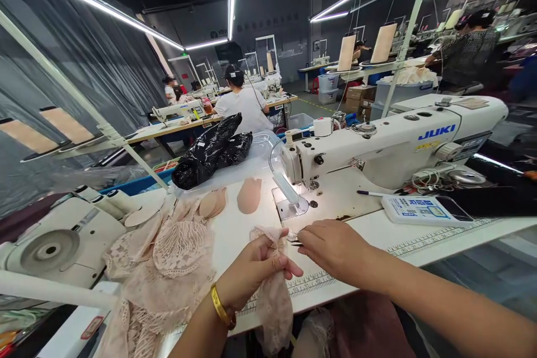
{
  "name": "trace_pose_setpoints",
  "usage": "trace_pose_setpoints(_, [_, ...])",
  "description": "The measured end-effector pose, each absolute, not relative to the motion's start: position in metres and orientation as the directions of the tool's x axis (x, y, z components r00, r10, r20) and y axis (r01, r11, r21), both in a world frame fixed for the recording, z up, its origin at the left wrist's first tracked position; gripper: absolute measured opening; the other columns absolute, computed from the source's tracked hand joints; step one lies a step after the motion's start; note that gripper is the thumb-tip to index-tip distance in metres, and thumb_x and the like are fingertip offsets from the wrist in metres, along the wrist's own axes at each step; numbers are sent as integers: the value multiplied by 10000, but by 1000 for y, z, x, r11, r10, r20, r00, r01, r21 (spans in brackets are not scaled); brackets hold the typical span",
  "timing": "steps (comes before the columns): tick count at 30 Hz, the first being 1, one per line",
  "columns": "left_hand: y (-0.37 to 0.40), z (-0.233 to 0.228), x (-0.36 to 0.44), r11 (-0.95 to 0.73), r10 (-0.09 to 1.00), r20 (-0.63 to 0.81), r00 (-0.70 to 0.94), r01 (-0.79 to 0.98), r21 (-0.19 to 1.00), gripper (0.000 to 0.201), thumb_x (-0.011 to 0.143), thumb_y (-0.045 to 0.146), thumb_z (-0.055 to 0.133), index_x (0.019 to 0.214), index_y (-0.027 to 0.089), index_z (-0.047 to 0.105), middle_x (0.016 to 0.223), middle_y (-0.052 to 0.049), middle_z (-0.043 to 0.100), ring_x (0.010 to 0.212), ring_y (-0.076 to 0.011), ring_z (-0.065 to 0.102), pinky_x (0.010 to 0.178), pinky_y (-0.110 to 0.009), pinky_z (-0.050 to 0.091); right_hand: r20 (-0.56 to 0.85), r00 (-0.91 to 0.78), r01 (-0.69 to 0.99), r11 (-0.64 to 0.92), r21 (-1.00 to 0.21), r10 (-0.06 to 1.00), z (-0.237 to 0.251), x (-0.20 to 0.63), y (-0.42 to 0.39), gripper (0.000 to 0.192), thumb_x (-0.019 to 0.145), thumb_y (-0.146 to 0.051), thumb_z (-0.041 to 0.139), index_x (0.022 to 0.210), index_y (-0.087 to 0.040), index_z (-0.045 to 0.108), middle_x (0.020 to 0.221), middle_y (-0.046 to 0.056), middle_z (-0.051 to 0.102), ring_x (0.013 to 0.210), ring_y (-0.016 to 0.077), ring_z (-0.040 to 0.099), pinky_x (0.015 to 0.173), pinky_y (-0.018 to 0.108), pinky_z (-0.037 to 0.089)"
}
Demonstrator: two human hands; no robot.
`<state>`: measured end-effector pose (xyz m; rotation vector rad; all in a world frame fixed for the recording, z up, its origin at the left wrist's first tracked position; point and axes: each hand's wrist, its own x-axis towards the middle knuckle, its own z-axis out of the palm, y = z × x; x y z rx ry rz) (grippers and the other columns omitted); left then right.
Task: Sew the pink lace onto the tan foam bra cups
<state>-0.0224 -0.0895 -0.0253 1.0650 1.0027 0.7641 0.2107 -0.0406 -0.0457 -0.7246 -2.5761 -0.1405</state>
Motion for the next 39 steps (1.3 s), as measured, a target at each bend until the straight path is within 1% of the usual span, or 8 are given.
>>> trace_pose_setpoints(7, [-84,-23,-7,262,848,-239,473,17,965,578,779,548,832,1128,116,672,778,-105,777,672,-158,615,724,-284,471,402,-861,387,914,123,310,-34,189,-41,46,965,-137,596,961,-182,594,830,28,693,705,203,609,636,335,337])
trace_pose_setpoints(12, [-95,15,-57,218,812,-404,421,424,879,607,876,581,652,1314,160,642,752,-70,742,622,-178,574,602,-279,411,391,-741,602,798,24,547,-42,215,-33,132,1004,-169,555,882,-196,596,746,10,680,667,196,639,603,322,324])
trace_pose_setpoints(16, [-100,49,-123,44,948,256,-189,874,484,621,893,598,511,1336,180,629,1138,-155,718,978,-333,642,790,-432,493,282,-584,791,612,-17,762,-68,267,-14,144,1040,-225,537,929,-178,616,781,37,725,721,234,699,587,314,353])
trace_pose_setpoints(19, [-99,42,-126,2,826,538,-168,955,295,518,918,573,524,1256,211,674,1307,-141,668,1207,-371,590,988,-514,469,256,-525,846,531,50,812,-84,295,-2,99,1014,-210,575,1003,-159,659,848,84,740,804,292,707,644,346,433])
trace_pose_setpoints(22, [-98,9,-85,-162,945,326,1,868,468,367,959,559,562,1123,270,717,1131,-65,737,1046,-288,673,932,-450,532,422,-523,832,551,65,740,-86,298,-1,150,963,-194,644,1101,-154,689,1115,162,718,1006,365,659,808,460,494])
trace_pose_setpoints(26, [-100,-36,-29,-267,958,212,192,865,424,452,748,435,847,1138,250,712,1216,-92,694,1153,-353,605,996,-536,485,550,-598,621,771,-141,583,-74,265,-18,166,987,-150,594,1132,-139,673,1076,132,705,976,282,625,844,411,514])
trace_pose_setpoints(33, [-107,-53,-22,-244,961,240,134,819,519,103,911,316,646,960,249,708,1135,-83,685,1091,-317,597,952,-486,451,568,-737,368,922,-119,367,-81,189,-23,272,986,-88,568,1186,-239,673,1191,58,679,1071,232,588,903,365,479])
trace_pose_setpoints(39, [-95,-52,-48,-46,997,74,-18,625,779,233,995,417,513,850,243,567,716,6,602,681,-224,573,658,-329,417,655,-683,221,947,-234,322,-55,182,-21,172,1009,-95,475,986,-194,615,1018,68,703,948,206,584,861,363,483])
